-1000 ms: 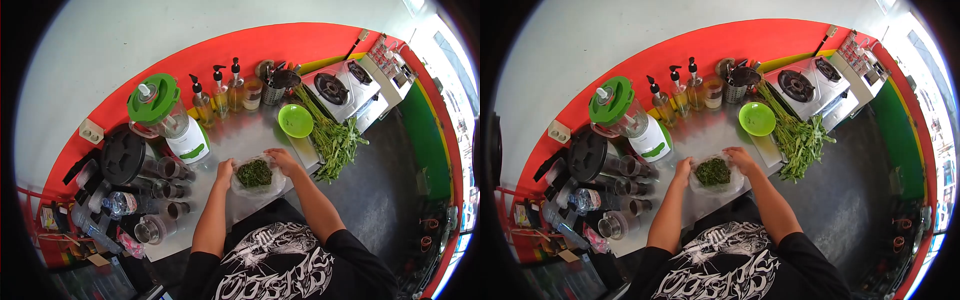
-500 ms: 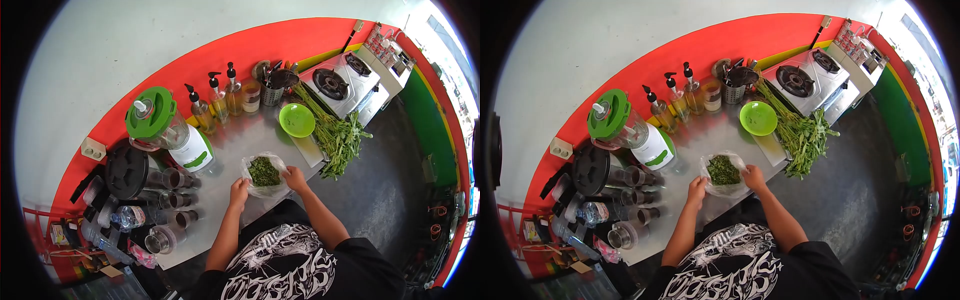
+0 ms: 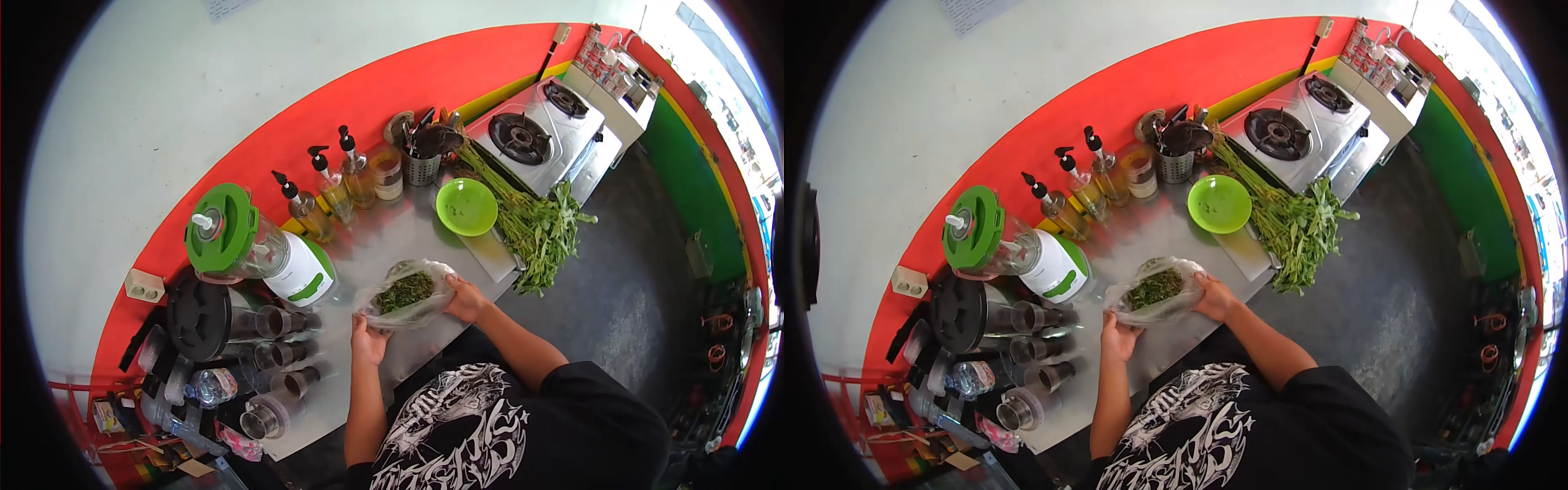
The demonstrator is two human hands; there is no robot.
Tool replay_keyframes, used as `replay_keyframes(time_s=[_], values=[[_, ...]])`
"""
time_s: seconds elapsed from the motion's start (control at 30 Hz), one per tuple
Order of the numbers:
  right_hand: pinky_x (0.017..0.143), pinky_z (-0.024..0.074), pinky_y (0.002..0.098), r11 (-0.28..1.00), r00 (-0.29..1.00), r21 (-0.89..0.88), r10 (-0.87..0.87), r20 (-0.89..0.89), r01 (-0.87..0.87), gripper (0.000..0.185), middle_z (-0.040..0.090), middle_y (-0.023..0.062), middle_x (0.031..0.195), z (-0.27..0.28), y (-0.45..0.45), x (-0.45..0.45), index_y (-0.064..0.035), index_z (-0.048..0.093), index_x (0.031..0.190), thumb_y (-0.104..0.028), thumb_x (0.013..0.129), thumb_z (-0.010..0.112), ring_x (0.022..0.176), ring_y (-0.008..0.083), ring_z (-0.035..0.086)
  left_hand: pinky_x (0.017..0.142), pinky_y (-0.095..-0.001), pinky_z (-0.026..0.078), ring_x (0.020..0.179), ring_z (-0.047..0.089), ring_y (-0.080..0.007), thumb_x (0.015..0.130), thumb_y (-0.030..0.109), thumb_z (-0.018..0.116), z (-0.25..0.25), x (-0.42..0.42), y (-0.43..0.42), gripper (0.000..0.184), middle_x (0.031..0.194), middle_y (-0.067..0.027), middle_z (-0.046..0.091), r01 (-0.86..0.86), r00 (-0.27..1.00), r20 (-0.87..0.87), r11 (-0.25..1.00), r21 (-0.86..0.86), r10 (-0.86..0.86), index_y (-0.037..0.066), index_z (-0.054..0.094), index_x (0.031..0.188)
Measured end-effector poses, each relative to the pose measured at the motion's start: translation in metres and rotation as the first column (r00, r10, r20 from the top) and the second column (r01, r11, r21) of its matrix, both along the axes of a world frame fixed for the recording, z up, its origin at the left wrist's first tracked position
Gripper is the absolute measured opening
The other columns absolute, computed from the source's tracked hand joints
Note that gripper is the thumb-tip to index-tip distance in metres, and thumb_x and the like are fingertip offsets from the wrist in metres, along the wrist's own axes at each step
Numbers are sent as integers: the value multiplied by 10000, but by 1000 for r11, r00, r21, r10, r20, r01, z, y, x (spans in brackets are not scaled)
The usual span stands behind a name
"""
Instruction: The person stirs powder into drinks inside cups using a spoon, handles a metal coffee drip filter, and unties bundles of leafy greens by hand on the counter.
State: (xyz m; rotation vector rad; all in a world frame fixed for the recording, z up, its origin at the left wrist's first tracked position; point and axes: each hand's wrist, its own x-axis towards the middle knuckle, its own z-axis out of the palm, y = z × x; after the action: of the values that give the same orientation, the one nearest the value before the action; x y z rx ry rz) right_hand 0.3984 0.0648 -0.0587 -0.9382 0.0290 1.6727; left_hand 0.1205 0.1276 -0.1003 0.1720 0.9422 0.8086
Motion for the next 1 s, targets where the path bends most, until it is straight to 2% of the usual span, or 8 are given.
replay_keyframes(time_s=[0.1,0.3,0.37,0.4,0.5,0.57,0.8,1.0], values=[[1123,456,644,999,1000,52,-10,-9,10,431,522,97,1546,-5,33,12,-161,413,1573,-283,1159,438,1394,336,543,1054,-598,502,1417,503,-327,1175,385,302,11,18,14,392,1598,-47,472,6,998,59,995,101,-12,283,387,1544],[1052,521,441,999,913,-2,31,407,-33,377,589,104,1473,19,114,37,-87,511,1482,-243,1140,504,1327,285,596,1115,-591,489,1426,512,-328,1181,329,296,24,73,71,390,1585,-87,486,-164,986,36,971,174,160,194,397,1532],[978,517,398,958,597,99,84,798,-268,307,626,124,1403,4,141,54,-68,613,1361,-233,1109,560,1235,324,628,1155,-575,456,1429,507,-320,1180,291,321,31,94,91,385,1578,-96,492,-209,978,30,955,212,208,158,414,1529],[978,517,398,957,603,101,87,793,-271,306,626,124,1403,13,151,60,-68,613,1361,-233,1109,560,1235,324,628,1155,-575,456,1429,507,-320,1180,291,321,32,104,100,385,1578,-96,492,-212,977,22,954,214,212,158,414,1529],[1040,473,423,928,275,-74,184,944,-364,304,640,155,1389,38,176,73,-82,652,1332,-194,1050,644,1280,394,572,1161,-580,450,1417,515,-333,1178,261,337,22,129,123,374,1569,-106,499,-305,952,64,922,238,298,134,423,1519],[1045,448,480,909,-318,34,-180,931,-414,277,622,174,1331,25,185,81,-119,711,1232,-139,956,716,1229,439,545,1163,-577,449,1400,527,-338,1176,247,351,14,144,131,366,1541,-119,519,-346,938,105,895,281,330,108,435,1503],[1070,387,564,951,-350,-144,41,936,-273,426,546,186,1364,22,194,93,-159,659,1345,-236,935,746,1305,421,464,1139,-579,449,1374,546,-326,1144,206,449,7,163,133,343,1495,-114,548,-281,958,15,932,229,286,97,477,1468],[1059,380,567,986,-337,-49,-7,942,-159,535,529,205,1335,32,145,120,-112,594,1383,-298,917,779,1289,429,460,1064,-594,431,1355,530,-280,1006,166,624,35,153,126,493,1460,-68,555,-142,957,-231,977,158,177,171,456,1470]])
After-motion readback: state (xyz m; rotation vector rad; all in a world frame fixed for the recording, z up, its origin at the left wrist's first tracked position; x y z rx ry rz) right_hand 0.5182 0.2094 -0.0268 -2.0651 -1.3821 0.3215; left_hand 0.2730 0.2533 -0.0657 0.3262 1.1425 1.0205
